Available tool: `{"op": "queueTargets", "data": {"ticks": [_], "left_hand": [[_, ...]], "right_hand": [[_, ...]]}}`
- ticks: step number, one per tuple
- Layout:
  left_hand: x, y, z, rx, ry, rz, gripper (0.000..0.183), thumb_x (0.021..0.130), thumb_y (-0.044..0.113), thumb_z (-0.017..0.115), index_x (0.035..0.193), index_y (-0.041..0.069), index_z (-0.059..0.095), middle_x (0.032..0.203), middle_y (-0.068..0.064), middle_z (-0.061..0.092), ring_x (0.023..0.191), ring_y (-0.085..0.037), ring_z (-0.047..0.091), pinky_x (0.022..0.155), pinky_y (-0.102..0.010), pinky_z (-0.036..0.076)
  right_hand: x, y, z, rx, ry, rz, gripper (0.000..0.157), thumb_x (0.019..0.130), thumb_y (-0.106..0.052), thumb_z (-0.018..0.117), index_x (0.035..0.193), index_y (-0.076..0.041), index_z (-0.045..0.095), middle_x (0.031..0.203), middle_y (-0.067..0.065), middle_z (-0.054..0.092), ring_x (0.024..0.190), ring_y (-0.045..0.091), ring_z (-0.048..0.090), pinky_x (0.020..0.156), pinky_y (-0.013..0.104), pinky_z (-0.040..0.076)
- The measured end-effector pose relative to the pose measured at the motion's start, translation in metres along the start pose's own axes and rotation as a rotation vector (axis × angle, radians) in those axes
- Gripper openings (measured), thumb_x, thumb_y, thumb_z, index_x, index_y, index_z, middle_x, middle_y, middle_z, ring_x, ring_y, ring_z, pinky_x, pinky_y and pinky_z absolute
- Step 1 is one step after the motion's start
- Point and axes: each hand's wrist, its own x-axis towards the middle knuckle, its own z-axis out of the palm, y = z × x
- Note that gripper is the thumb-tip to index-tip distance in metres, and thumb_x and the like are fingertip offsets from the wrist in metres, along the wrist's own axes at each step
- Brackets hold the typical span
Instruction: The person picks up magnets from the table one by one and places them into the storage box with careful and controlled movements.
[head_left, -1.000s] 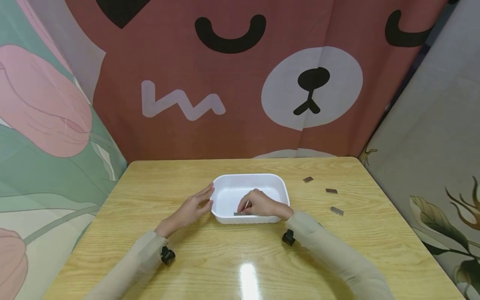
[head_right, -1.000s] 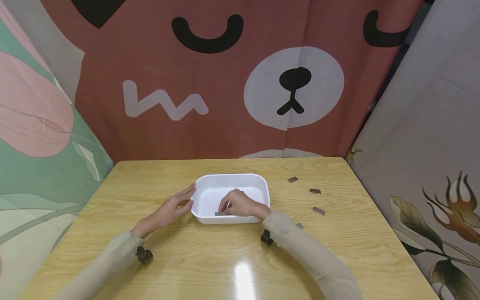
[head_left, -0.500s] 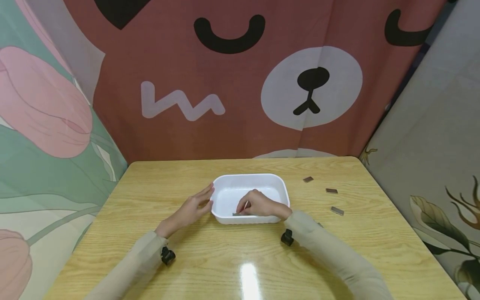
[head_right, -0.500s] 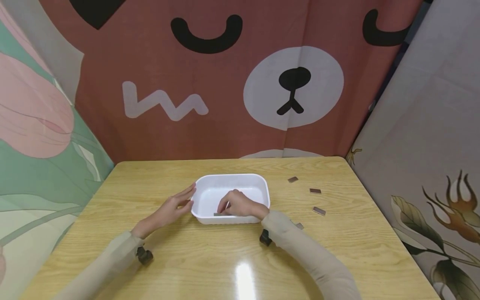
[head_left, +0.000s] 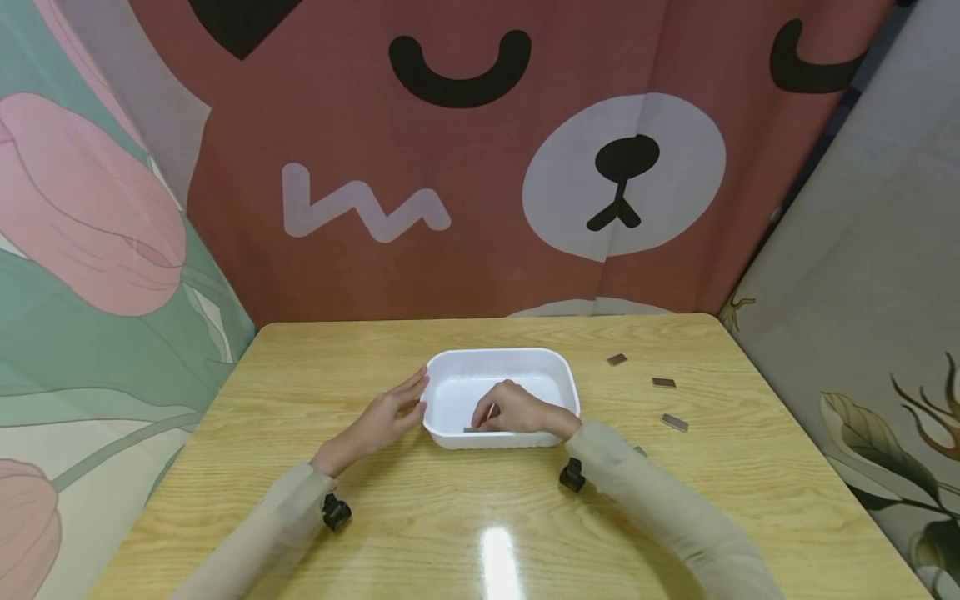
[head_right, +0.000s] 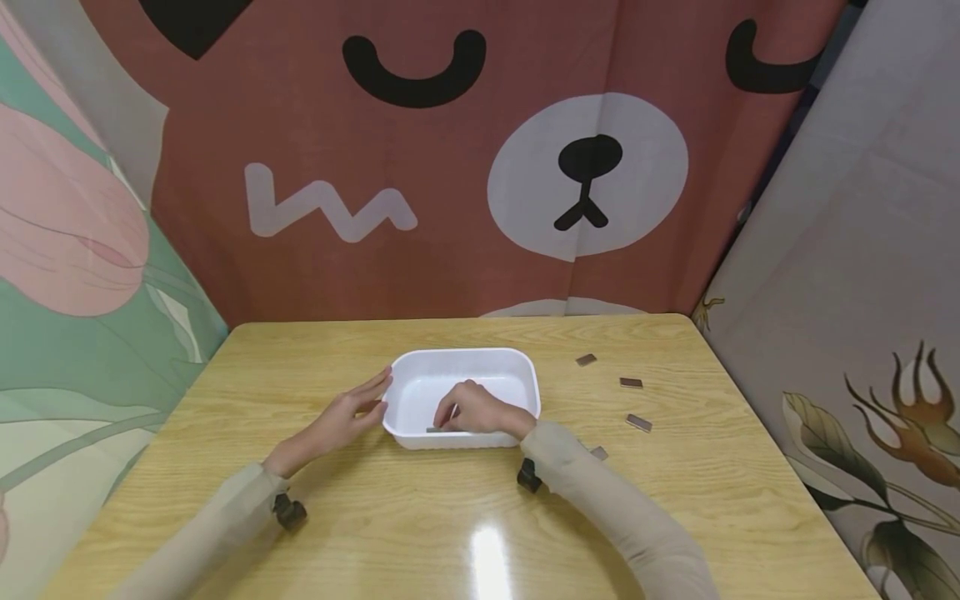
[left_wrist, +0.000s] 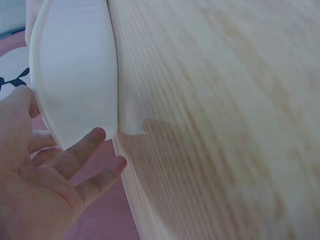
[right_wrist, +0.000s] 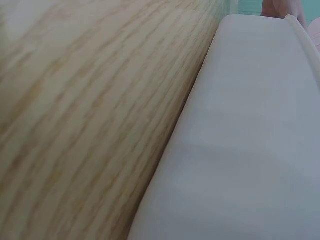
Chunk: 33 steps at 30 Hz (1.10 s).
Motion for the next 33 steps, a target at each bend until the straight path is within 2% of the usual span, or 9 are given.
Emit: {"op": "queueTargets", "data": {"ticks": [11,18,27,33], "left_hand": [[0.0000,-0.0012,-0.0002,-0.001,0.004,0.003,0.053,0.102,0.010,0.057,0.147,-0.007,0.037,0.159,-0.020,0.024,0.125,-0.030,0.055,0.098,-0.033,0.051],[-0.0005,-0.0006,0.0001,0.002,0.005,-0.008,0.052,0.102,0.012,0.057,0.148,-0.005,0.037,0.160,-0.010,0.022,0.129,-0.028,0.051,0.100,-0.032,0.049],[-0.0007,-0.0013,-0.0001,0.011,0.008,-0.002,0.053,0.102,0.012,0.057,0.148,-0.005,0.037,0.160,-0.014,0.023,0.129,-0.028,0.050,0.100,-0.032,0.049],[-0.0007,-0.0015,0.0001,0.009,0.005,-0.011,0.053,0.103,0.013,0.056,0.149,-0.004,0.037,0.160,-0.010,0.021,0.132,-0.028,0.047,0.101,-0.033,0.048]], "right_hand": [[0.0021,0.0009,0.0014,-0.005,-0.013,-0.019,0.010,0.088,0.001,0.074,0.091,-0.006,0.079,0.087,0.000,0.075,0.077,0.008,0.070,0.070,0.019,0.057],[0.0032,0.0022,0.0028,-0.013,-0.030,-0.048,0.009,0.087,0.000,0.075,0.090,-0.007,0.079,0.088,0.005,0.075,0.076,0.005,0.069,0.071,0.019,0.057],[0.0037,0.0020,0.0028,-0.014,-0.040,-0.047,0.006,0.088,-0.003,0.075,0.089,-0.007,0.079,0.087,0.006,0.075,0.077,0.005,0.069,0.072,0.019,0.058],[0.0044,0.0026,0.0037,-0.013,-0.040,-0.049,0.005,0.088,-0.005,0.075,0.089,-0.008,0.079,0.086,0.004,0.075,0.076,0.003,0.068,0.071,0.018,0.057]]}}
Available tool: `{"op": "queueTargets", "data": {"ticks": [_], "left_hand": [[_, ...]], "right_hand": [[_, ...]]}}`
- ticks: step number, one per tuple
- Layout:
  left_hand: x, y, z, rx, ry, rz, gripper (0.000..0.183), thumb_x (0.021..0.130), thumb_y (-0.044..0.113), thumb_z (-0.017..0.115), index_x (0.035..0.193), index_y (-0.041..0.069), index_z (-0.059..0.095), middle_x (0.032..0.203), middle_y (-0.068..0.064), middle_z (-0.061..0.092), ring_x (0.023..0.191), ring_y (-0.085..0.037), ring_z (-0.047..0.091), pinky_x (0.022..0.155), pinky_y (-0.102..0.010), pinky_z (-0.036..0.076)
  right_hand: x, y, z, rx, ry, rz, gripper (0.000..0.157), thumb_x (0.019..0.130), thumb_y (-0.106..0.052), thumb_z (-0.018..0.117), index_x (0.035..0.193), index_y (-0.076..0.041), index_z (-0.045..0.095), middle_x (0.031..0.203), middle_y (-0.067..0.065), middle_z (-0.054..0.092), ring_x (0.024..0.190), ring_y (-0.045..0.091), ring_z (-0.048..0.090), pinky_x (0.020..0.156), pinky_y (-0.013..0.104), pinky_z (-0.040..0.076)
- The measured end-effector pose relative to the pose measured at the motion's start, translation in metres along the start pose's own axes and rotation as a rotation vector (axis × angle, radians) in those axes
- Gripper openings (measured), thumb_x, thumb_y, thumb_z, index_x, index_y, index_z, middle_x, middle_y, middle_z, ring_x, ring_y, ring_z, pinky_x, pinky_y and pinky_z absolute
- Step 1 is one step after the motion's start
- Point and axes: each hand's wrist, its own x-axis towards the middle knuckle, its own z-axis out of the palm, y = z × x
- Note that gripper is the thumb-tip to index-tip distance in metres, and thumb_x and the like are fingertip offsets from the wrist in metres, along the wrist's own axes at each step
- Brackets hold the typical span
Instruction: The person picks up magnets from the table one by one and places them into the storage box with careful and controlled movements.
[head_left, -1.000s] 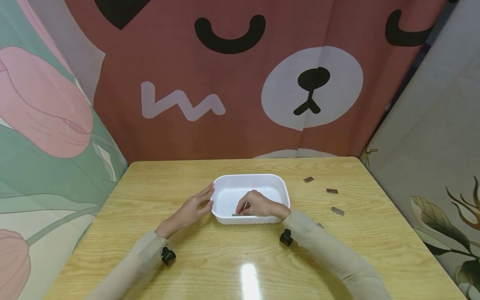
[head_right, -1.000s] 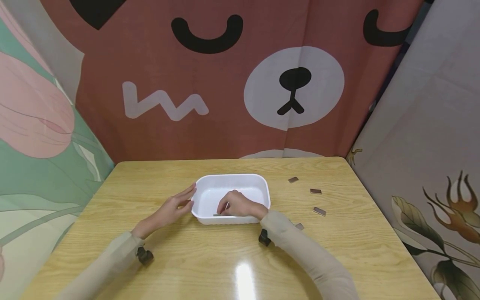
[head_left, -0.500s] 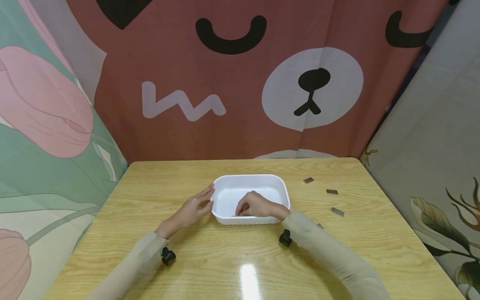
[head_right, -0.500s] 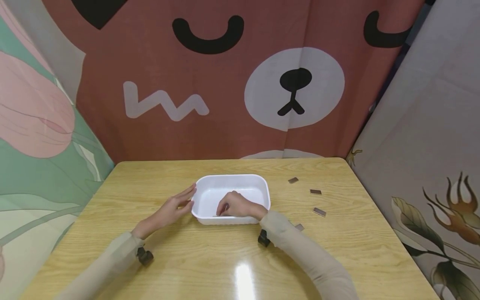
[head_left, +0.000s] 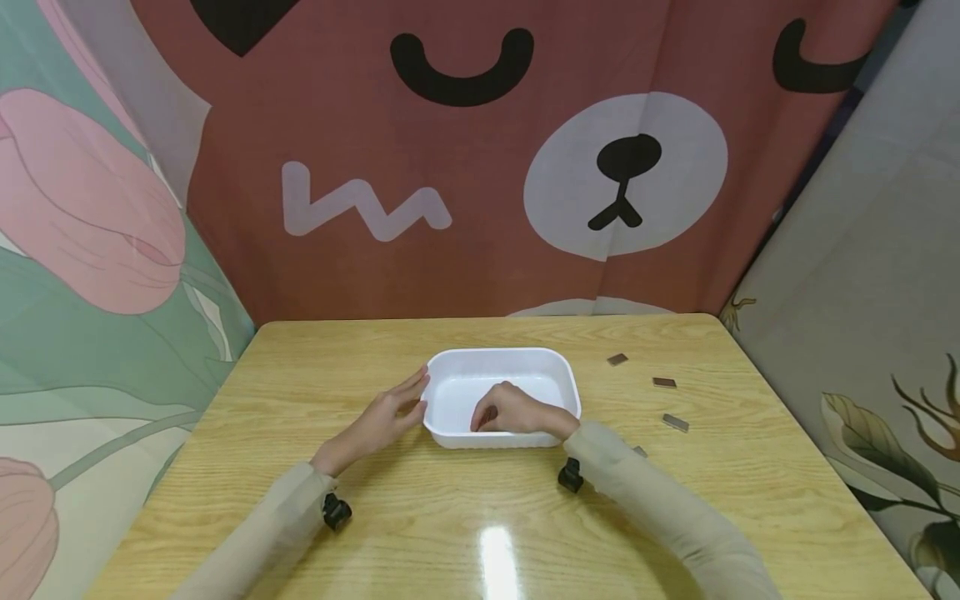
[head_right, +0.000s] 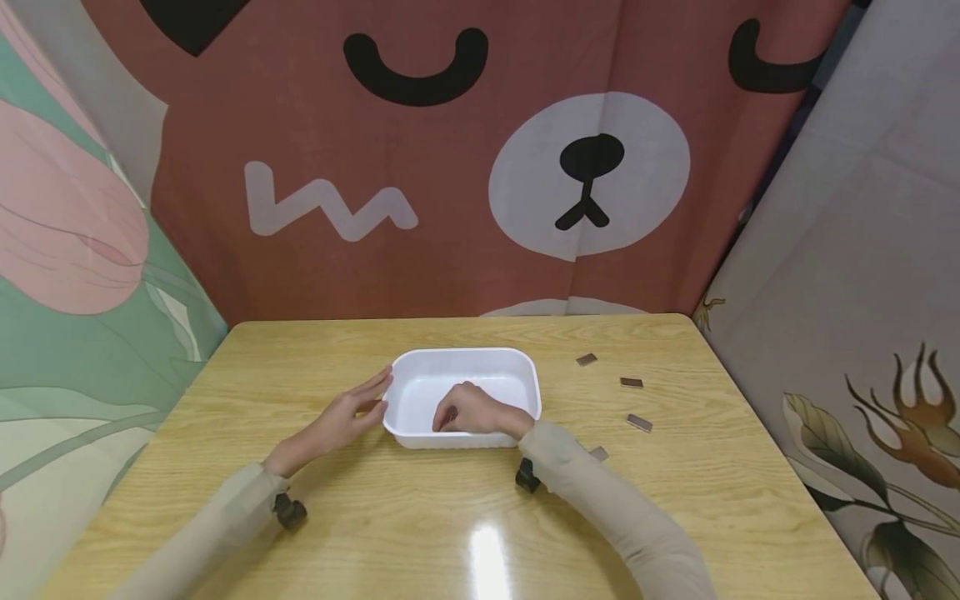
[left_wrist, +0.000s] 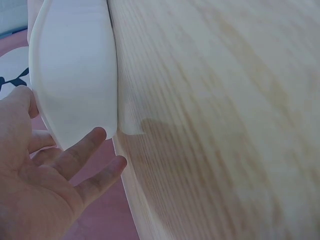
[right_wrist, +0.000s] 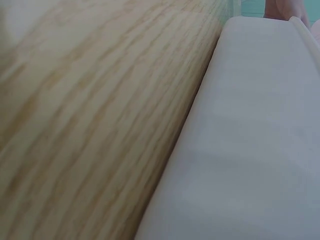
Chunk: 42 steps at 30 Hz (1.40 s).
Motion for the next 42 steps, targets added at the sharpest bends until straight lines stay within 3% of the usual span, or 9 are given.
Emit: {"op": "queueTargets", "data": {"ticks": [9,17,25,36,42], "left_hand": [[0.000,0.002,-0.001,-0.006,-0.001,-0.002,0.053,0.103,0.013,0.056,0.148,-0.005,0.037,0.160,-0.010,0.021,0.132,-0.028,0.047,0.102,-0.034,0.046],[0.000,0.001,-0.001,-0.006,-0.002,0.001,0.053,0.103,0.014,0.056,0.148,-0.005,0.037,0.160,-0.011,0.021,0.133,-0.030,0.045,0.101,-0.032,0.047],[0.000,-0.003,-0.002,0.019,-0.017,0.006,0.058,0.104,0.029,0.055,0.149,-0.003,0.037,0.160,-0.008,0.020,0.135,-0.026,0.043,0.110,-0.038,0.038],[-0.001,-0.002,-0.002,-0.001,-0.034,0.022,0.062,0.103,0.032,0.054,0.150,-0.004,0.034,0.161,-0.012,0.019,0.124,-0.026,0.056,0.106,-0.036,0.043],[-0.001,-0.002,-0.002,-0.010,-0.035,0.009,0.062,0.103,0.033,0.054,0.150,-0.003,0.034,0.161,-0.010,0.019,0.124,-0.025,0.056,0.106,-0.034,0.044]], "right_hand": [[0.004,-0.003,0.000,0.008,0.007,0.000,0.007,0.088,-0.001,0.074,0.088,-0.006,0.079,0.085,0.003,0.075,0.078,0.009,0.070,0.072,0.019,0.057],[0.006,-0.005,0.001,0.007,0.001,0.007,0.006,0.088,-0.003,0.074,0.088,-0.007,0.079,0.084,0.002,0.075,0.077,0.007,0.069,0.072,0.019,0.057],[0.011,-0.003,0.003,0.002,-0.007,-0.020,0.008,0.088,0.001,0.073,0.089,-0.005,0.079,0.084,-0.001,0.074,0.077,0.004,0.068,0.072,0.018,0.057],[0.015,-0.007,0.003,-0.018,-0.003,-0.011,0.010,0.088,0.002,0.074,0.088,-0.007,0.079,0.085,-0.004,0.074,0.078,0.005,0.068,0.073,0.018,0.057],[0.017,-0.011,0.004,-0.018,-0.019,-0.019,0.009,0.090,-0.001,0.072,0.090,-0.006,0.079,0.087,0.001,0.075,0.079,0.007,0.069,0.073,0.018,0.057]]}}
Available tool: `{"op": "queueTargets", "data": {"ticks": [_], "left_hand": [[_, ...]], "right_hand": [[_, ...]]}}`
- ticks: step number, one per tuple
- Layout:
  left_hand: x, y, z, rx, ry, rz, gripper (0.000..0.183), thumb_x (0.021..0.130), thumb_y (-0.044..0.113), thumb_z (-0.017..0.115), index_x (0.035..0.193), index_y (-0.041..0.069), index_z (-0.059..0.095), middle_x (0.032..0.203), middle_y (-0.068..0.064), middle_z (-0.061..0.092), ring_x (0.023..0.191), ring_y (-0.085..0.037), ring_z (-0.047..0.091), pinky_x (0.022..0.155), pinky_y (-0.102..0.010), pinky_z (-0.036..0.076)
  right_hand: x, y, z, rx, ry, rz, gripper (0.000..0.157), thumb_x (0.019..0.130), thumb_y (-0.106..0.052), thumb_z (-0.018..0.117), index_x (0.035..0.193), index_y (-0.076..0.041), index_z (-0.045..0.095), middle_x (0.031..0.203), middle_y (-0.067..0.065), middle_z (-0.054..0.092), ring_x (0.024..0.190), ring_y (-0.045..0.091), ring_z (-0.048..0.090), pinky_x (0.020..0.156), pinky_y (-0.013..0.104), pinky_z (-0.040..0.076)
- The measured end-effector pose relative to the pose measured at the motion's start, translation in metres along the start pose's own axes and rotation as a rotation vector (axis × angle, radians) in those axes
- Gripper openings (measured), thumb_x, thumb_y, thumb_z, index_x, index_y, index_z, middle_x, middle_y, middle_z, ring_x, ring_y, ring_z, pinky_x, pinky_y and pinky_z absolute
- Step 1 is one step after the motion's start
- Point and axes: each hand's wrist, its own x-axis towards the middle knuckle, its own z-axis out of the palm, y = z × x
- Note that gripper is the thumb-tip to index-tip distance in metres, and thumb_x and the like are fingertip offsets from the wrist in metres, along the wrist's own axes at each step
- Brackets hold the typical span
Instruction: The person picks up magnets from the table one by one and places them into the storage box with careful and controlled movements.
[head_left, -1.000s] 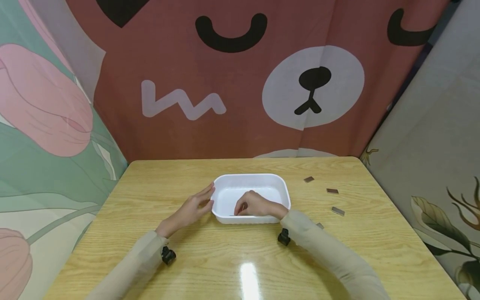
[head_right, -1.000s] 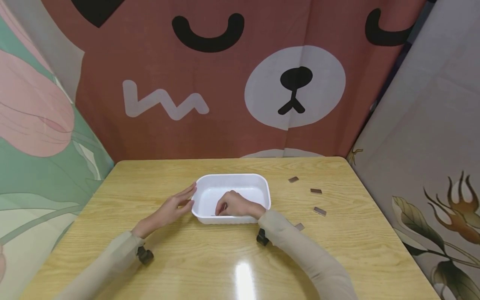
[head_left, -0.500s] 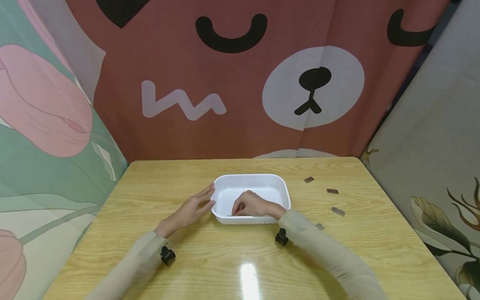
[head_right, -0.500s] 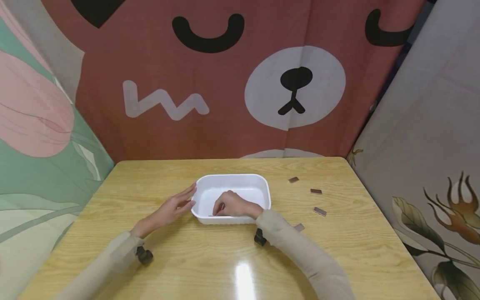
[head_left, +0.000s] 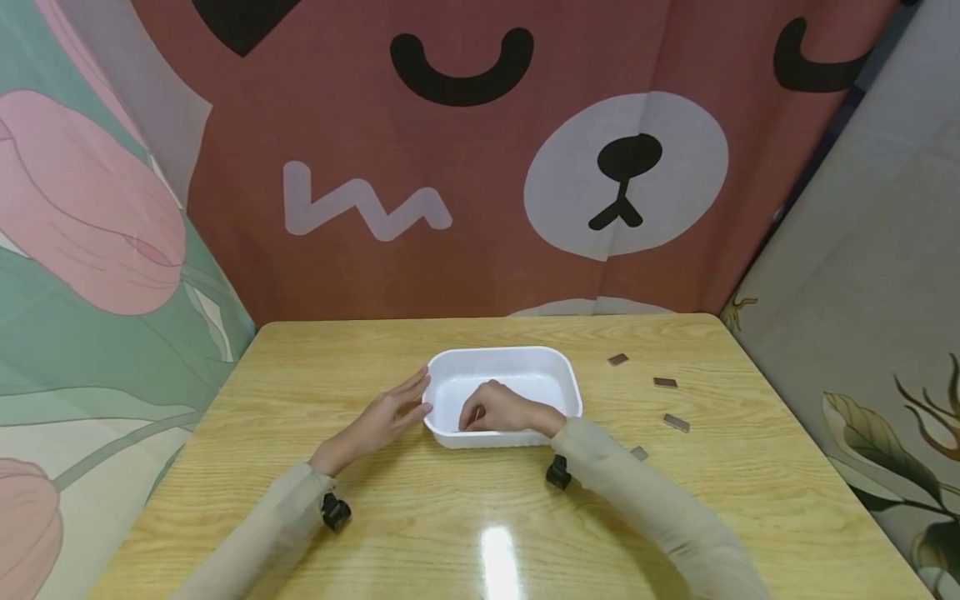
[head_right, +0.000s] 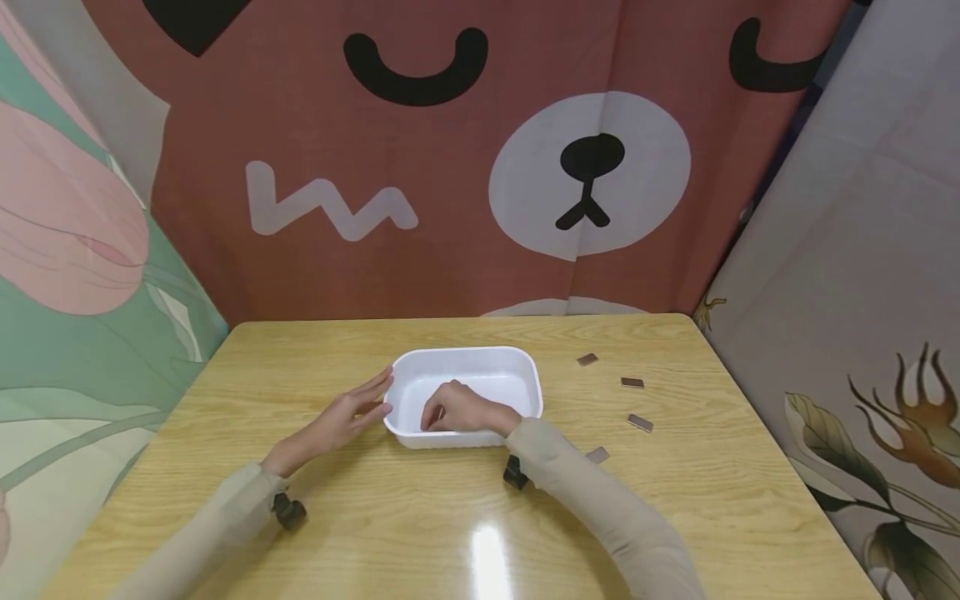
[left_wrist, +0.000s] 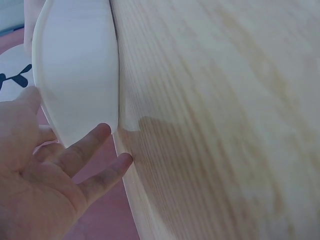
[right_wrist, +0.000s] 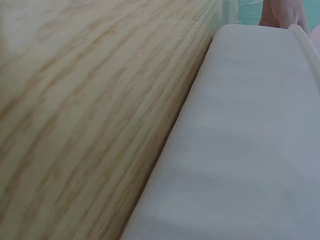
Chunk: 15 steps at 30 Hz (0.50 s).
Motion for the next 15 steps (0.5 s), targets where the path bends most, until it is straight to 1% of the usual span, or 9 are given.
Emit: {"op": "queueTargets", "data": {"ticks": [2,4,10,11,15], "left_hand": [[0.0006,-0.0009,0.0006,-0.001,0.003,0.000,0.061,0.103,0.033,0.054,0.150,-0.003,0.035,0.160,-0.011,0.019,0.125,-0.025,0.055,0.105,-0.033,0.044],[0.0011,-0.0022,0.0014,0.002,0.007,0.006,0.061,0.103,0.032,0.054,0.149,-0.003,0.035,0.160,-0.013,0.020,0.127,-0.026,0.053,0.105,-0.034,0.044],[0.0009,-0.0021,0.0014,0.023,0.021,0.003,0.061,0.103,0.033,0.055,0.149,-0.003,0.037,0.160,-0.011,0.021,0.140,-0.028,0.035,0.111,-0.038,0.037],[0.0008,-0.0017,0.0012,0.025,0.020,0.000,0.061,0.103,0.034,0.054,0.149,-0.003,0.037,0.160,-0.009,0.021,0.140,-0.028,0.034,0.111,-0.038,0.036],[0.0008,-0.0015,0.0011,0.021,0.021,0.002,0.061,0.103,0.034,0.055,0.149,-0.003,0.037,0.160,-0.011,0.021,0.139,-0.028,0.037,0.111,-0.038,0.036]], "right_hand": [[0.0007,0.0001,0.0003,-0.007,-0.002,-0.019,0.008,0.090,-0.001,0.072,0.091,-0.005,0.079,0.088,0.003,0.075,0.079,0.008,0.069,0.072,0.018,0.057],[0.0015,0.0005,0.0008,-0.009,-0.006,-0.018,0.008,0.090,-0.001,0.072,0.091,-0.005,0.079,0.088,0.002,0.075,0.079,0.007,0.069,0.072,0.017,0.057],[0.0038,0.0034,0.0025,0.000,-0.009,0.009,0.010,0.089,0.000,0.072,0.091,-0.007,0.079,0.087,-0.002,0.075,0.079,0.004,0.068,0.074,0.017,0.056],[0.0040,0.0039,0.0029,0.002,-0.007,0.011,0.010,0.089,0.000,0.072,0.091,-0.007,0.079,0.087,-0.003,0.075,0.079,0.004,0.068,0.074,0.017,0.057],[0.0041,0.0034,0.0041,0.005,0.006,0.014,0.010,0.089,0.001,0.072,0.091,-0.006,0.079,0.087,0.000,0.075,0.078,0.006,0.069,0.074,0.017,0.056]]}}
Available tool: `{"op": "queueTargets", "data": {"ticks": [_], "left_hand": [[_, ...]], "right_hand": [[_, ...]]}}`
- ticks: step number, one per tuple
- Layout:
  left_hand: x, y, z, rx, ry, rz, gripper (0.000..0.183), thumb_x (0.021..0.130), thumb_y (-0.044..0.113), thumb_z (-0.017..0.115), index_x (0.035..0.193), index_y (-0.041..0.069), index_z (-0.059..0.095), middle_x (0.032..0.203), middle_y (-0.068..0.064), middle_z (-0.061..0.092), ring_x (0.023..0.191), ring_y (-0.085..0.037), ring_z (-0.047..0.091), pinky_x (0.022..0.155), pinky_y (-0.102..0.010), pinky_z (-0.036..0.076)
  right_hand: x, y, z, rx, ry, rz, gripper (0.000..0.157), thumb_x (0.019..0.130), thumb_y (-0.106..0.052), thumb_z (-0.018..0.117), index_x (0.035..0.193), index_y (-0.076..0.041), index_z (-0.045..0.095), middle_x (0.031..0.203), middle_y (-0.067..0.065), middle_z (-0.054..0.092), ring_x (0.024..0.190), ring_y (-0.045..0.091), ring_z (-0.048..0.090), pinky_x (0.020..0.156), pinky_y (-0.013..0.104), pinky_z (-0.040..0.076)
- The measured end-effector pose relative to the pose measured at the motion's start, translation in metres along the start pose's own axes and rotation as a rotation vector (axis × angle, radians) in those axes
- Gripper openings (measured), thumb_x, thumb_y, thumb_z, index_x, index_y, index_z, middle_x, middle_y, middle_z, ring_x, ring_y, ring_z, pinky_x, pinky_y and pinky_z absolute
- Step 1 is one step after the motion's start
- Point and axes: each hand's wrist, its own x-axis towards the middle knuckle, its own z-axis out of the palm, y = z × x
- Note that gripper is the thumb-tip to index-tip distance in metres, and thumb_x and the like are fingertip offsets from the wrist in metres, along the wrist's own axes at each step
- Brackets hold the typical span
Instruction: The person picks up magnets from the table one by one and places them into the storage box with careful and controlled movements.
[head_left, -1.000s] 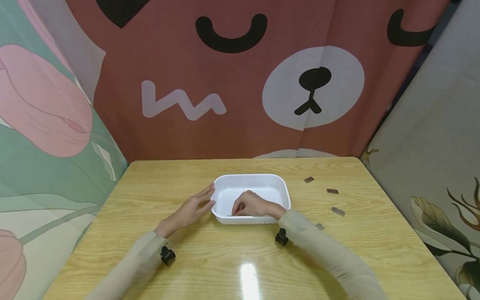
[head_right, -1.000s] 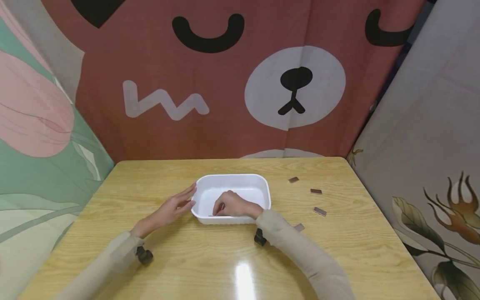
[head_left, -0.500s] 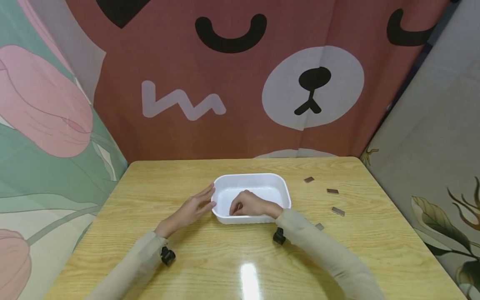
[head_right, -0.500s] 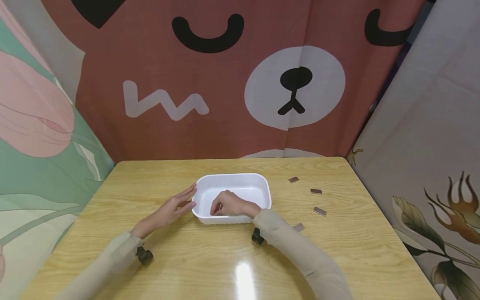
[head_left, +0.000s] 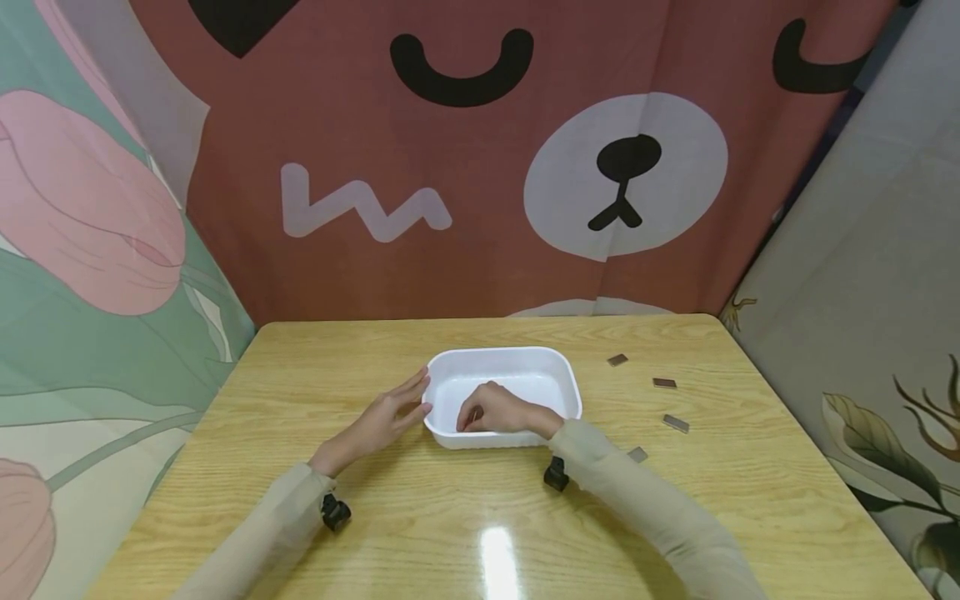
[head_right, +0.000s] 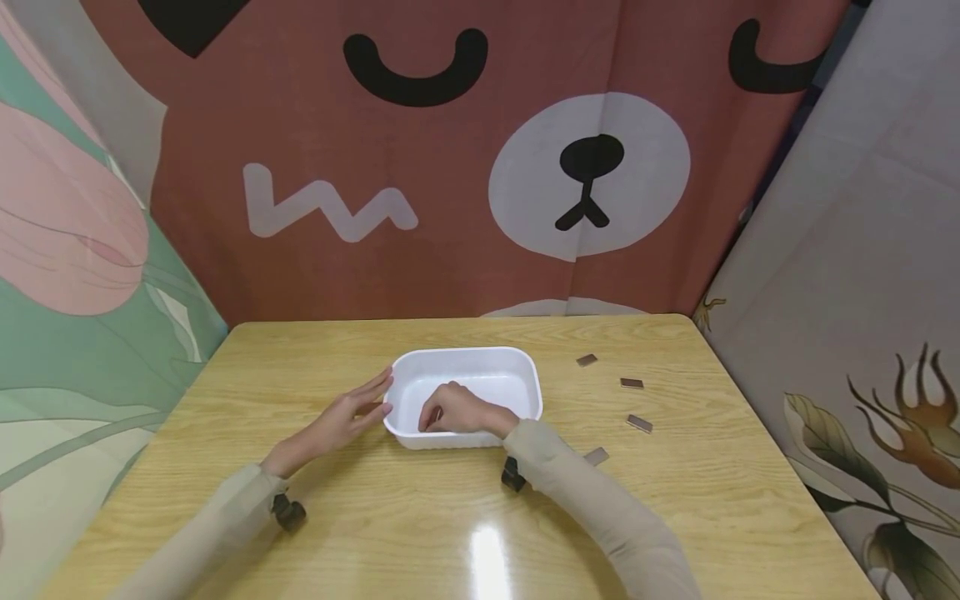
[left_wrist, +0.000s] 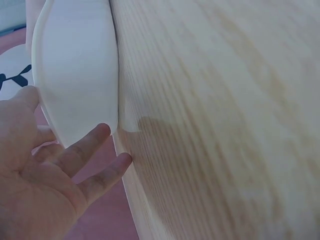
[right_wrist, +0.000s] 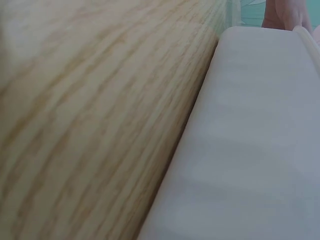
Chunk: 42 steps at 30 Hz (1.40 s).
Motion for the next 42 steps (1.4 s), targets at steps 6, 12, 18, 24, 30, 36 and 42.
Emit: {"op": "queueTargets", "data": {"ticks": [6,12,18,24,30,36,42], "left_hand": [[-0.0002,0.0026,-0.0005,-0.002,0.003,0.005,0.061,0.103,0.032,0.055,0.148,-0.005,0.037,0.160,-0.012,0.021,0.136,-0.029,0.042,0.111,-0.039,0.037],[0.0000,0.0049,-0.0017,0.002,0.000,-0.008,0.061,0.103,0.032,0.055,0.148,-0.004,0.037,0.160,-0.010,0.021,0.138,-0.029,0.039,0.112,-0.039,0.036],[0.0000,0.0058,-0.0017,0.004,0.000,-0.008,0.061,0.104,0.032,0.054,0.148,-0.004,0.037,0.160,-0.010,0.020,0.137,-0.028,0.039,0.111,-0.039,0.037],[0.0001,0.0051,-0.0013,0.000,0.001,0.003,0.061,0.103,0.032,0.054,0.148,-0.005,0.037,0.160,-0.010,0.020,0.140,-0.029,0.036,0.111,-0.040,0.036],[-0.0002,0.0030,0.0002,-0.008,-0.002,0.004,0.062,0.103,0.033,0.055,0.149,-0.004,0.036,0.160,-0.010,0.020,0.138,-0.029,0.038,0.111,-0.040,0.037],[-0.0006,0.0033,0.0001,-0.016,-0.005,-0.009,0.063,0.103,0.035,0.054,0.150,-0.003,0.036,0.160,-0.009,0.019,0.139,-0.029,0.037,0.110,-0.039,0.038],[-0.0011,0.0041,-0.0001,-0.023,-0.009,-0.011,0.062,0.103,0.033,0.054,0.150,-0.003,0.035,0.161,-0.009,0.019,0.137,-0.029,0.040,0.106,-0.037,0.043]], "right_hand": [[0.0000,0.0002,0.0010,0.016,0.027,0.008,0.008,0.089,-0.001,0.073,0.091,-0.006,0.078,0.088,0.003,0.075,0.078,0.007,0.069,0.073,0.018,0.056],[-0.0004,0.0011,0.0020,0.022,0.039,0.014,0.006,0.089,-0.003,0.074,0.090,-0.007,0.078,0.086,0.002,0.074,0.078,0.006,0.068,0.072,0.018,0.056],[-0.0005,0.0013,0.0021,0.015,0.046,-0.001,0.007,0.088,0.000,0.074,0.090,-0.006,0.078,0.087,0.002,0.075,0.078,0.007,0.069,0.074,0.018,0.056],[-0.0007,0.0022,0.0028,0.016,0.057,-0.015,0.007,0.087,0.001,0.074,0.089,-0.005,0.078,0.088,0.004,0.075,0.081,0.008,0.069,0.077,0.018,0.056],[-0.0002,0.0054,0.0042,0.021,0.065,0.001,0.006,0.088,-0.002,0.075,0.088,-0.006,0.078,0.087,0.004,0.075,0.080,0.004,0.069,0.077,0.017,0.056],[-0.0004,0.0060,0.0043,0.037,0.068,0.007,0.007,0.088,0.001,0.074,0.088,-0.006,0.078,0.084,-0.001,0.074,0.080,0.005,0.069,0.076,0.018,0.056],[-0.0005,0.0062,0.0049,0.041,0.065,0.022,0.007,0.087,0.001,0.074,0.089,-0.005,0.078,0.085,-0.001,0.075,0.080,0.005,0.069,0.077,0.018,0.056]]}}
